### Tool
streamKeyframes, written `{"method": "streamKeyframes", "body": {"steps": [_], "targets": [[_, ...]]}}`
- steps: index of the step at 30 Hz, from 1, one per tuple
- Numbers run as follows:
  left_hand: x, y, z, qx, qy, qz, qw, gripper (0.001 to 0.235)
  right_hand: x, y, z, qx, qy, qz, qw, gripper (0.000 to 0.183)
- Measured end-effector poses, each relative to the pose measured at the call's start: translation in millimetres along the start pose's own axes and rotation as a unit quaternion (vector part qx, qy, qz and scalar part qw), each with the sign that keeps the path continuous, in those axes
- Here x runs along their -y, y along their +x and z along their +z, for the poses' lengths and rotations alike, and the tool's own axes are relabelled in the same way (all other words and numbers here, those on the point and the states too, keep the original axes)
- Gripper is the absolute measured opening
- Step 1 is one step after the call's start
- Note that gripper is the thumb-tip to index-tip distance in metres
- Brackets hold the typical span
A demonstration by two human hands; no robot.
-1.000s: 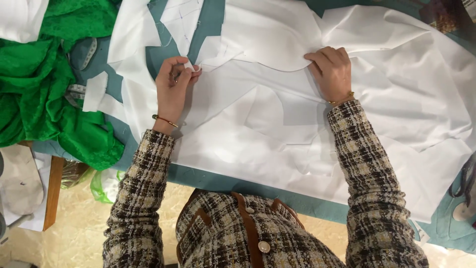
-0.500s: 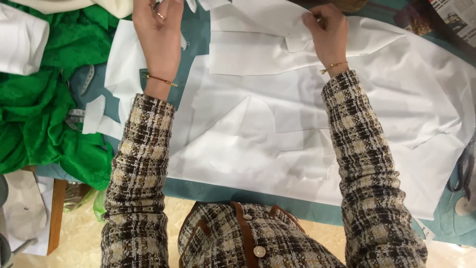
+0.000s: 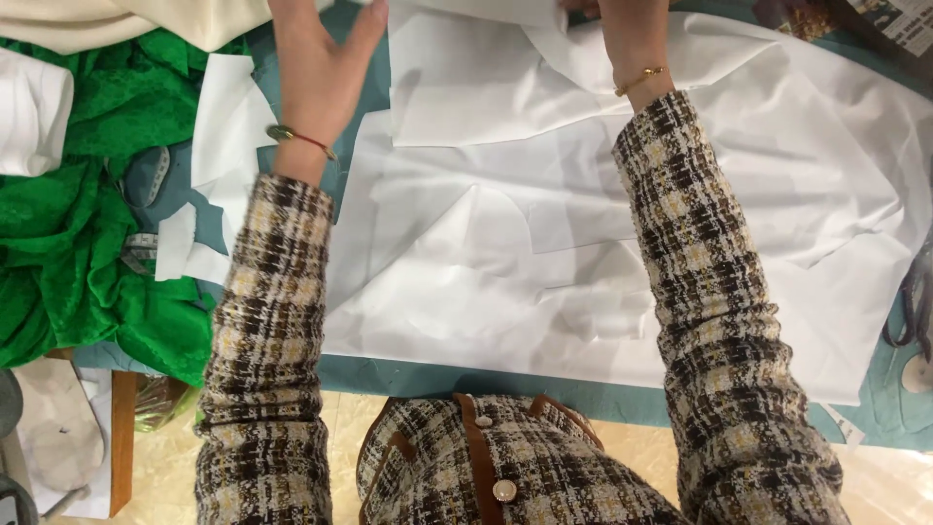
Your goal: Cutting fabric with scissors along a pattern and organizing the pieces
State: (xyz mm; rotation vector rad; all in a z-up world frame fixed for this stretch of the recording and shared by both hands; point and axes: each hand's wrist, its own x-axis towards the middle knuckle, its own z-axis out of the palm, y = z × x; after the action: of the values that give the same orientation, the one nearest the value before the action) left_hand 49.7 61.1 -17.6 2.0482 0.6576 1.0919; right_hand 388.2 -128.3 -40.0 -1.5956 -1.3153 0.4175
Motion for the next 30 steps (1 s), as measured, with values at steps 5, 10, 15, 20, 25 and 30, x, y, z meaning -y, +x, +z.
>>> {"method": "streamKeyframes", "body": {"steps": [5, 10, 15, 20, 25, 30], "targets": [[17, -53, 19, 0.108, 0.112, -0.102, 0.983, 0.060, -5, -10, -9, -0.008, 0.047, -0.043, 0.998, 0.035], [-16, -76, 14, 0.168, 0.211, -0.095, 0.958, 0.053, 55, -41, -20, -0.004, -0.065, 0.099, 0.993, 0.022], [-41, -150, 15, 0.207, 0.212, -0.033, 0.955, 0.050, 72, -126, -43, 0.049, -0.128, 0.104, 0.985, 0.030], [-65, -208, 8, 0.230, 0.240, -0.029, 0.943, 0.062, 92, -215, -71, 0.053, -0.194, 0.140, 0.969, 0.035], [-90, -237, 3, 0.271, 0.233, -0.110, 0.928, 0.055, 91, -295, -91, 0.043, -0.258, 0.231, 0.937, 0.042], [-88, -255, 7, 0.201, 0.269, -0.093, 0.937, 0.055, 86, -337, -105, 0.034, -0.268, 0.252, 0.929, 0.047]]}}
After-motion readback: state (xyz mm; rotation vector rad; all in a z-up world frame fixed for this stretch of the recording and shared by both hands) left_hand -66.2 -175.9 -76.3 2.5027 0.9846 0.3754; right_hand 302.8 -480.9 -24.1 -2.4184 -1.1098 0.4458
